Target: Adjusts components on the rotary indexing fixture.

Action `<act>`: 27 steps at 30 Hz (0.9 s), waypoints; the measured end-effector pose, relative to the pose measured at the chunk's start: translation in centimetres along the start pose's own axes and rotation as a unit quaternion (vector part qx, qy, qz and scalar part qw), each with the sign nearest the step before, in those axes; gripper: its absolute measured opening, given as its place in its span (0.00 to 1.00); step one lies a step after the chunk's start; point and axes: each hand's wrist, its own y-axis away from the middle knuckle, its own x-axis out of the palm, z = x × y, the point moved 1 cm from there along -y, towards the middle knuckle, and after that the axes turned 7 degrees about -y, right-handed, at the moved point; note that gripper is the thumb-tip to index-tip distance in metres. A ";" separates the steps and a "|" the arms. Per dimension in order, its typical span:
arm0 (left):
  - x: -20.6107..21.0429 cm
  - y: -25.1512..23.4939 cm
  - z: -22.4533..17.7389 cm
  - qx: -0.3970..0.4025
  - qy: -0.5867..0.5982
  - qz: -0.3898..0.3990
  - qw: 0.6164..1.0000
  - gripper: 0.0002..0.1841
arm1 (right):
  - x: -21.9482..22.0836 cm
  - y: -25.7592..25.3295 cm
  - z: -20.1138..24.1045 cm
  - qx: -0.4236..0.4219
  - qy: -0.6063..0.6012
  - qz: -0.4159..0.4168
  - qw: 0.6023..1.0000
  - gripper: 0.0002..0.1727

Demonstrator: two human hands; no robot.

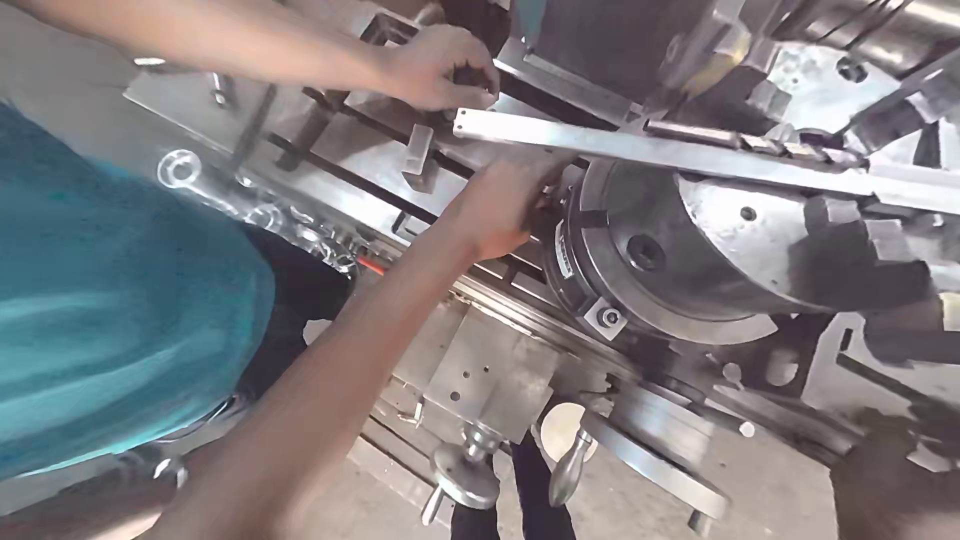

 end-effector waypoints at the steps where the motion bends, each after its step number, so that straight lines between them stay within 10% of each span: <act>1: 0.3 0.1 0.1 0.012 0.003 -0.004 1.000 0.33 | 0.2 0.2 -1.0 -0.004 0.001 0.006 1.000 0.23; 16: 2.4 -0.5 1.3 -0.027 0.213 -0.179 0.960 0.14 | 1.1 0.2 -2.4 -0.026 0.032 -0.016 0.999 0.25; 27: 2.3 -0.8 1.7 -0.005 0.378 -0.157 0.913 0.07 | 1.3 0.3 -3.1 -0.053 0.004 -0.042 0.998 0.22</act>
